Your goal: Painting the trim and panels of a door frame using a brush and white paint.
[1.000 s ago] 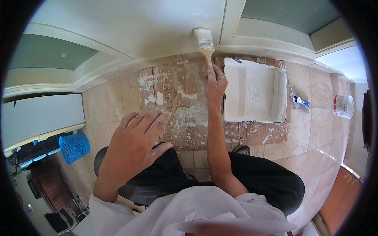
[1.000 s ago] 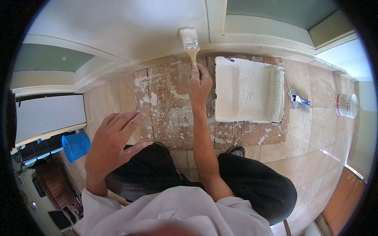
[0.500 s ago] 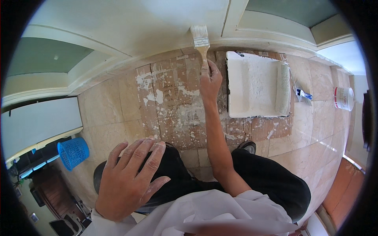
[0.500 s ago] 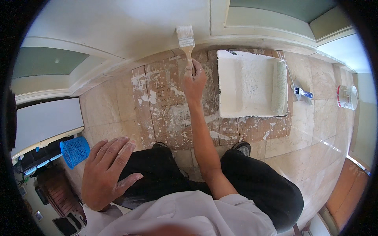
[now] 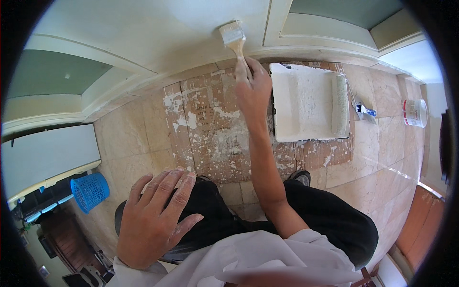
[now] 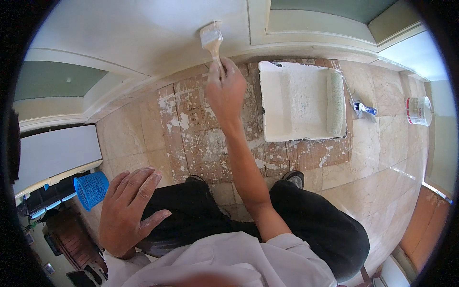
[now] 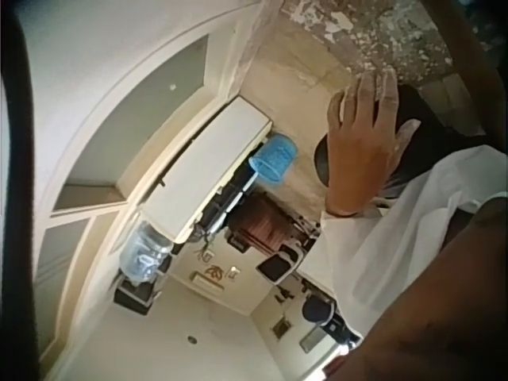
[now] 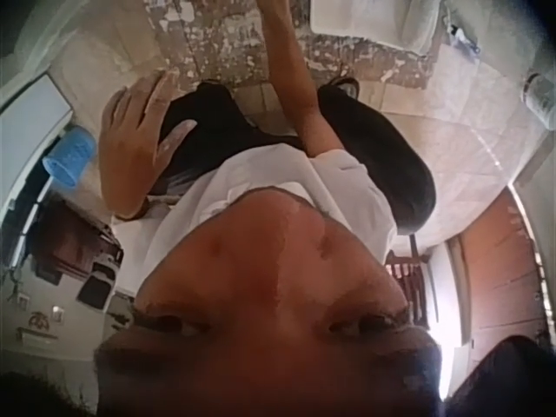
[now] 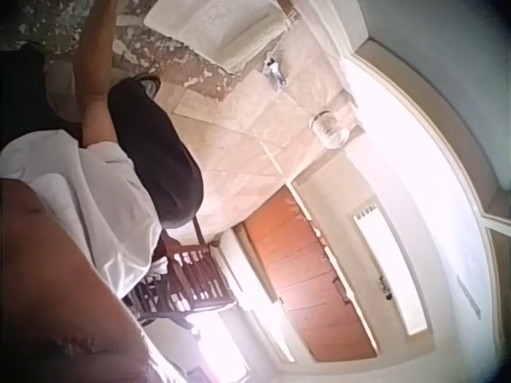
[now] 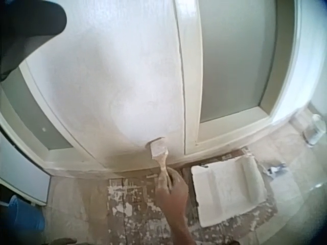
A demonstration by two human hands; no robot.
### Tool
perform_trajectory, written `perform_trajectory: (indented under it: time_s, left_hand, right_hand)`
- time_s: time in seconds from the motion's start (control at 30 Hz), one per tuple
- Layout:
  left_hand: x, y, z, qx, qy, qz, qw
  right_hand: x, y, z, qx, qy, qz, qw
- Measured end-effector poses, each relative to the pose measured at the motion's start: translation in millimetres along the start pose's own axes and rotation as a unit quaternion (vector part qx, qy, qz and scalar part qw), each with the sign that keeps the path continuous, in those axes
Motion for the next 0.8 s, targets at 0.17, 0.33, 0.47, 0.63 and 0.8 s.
perform_trajectory:
  time_s: [0.17,0.33,0.47,0.63,0.8]
  left_hand:
    - [-2,-4,-1,0.010,-0.003,-0.005,1.000]
    - [2,-13,3,0.033,0.005,0.011,0.999]
    - [8,-16,9,0.041,0.019,0.020,0.999]
    - [5,-15,17,0.045,0.009,0.020,0.999]
    - [2,-21,26,0.057,0.030,0.016,0.998]
  right_hand:
    - [-39,19,-37,0.043,-0.078,-0.051,0.995]
    - [-94,-13,-16,-0.095,-0.100,-0.082,0.987]
    - [-119,-63,38,-0.195,0.070,0.049,0.977]
    - [-112,-71,53,-0.310,0.391,0.292,0.816]
    - [-171,-69,-8,-0.128,0.446,0.424,0.778]
Point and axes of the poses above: each hand's wrist, its own y-axis away from the middle knuckle, its own x-axis out of the palm, z = x × y, the point moved 7 cm from there along -y, towards the middle knuckle, and after that the axes turned 10 degrees about y, right-handed, at the moved point
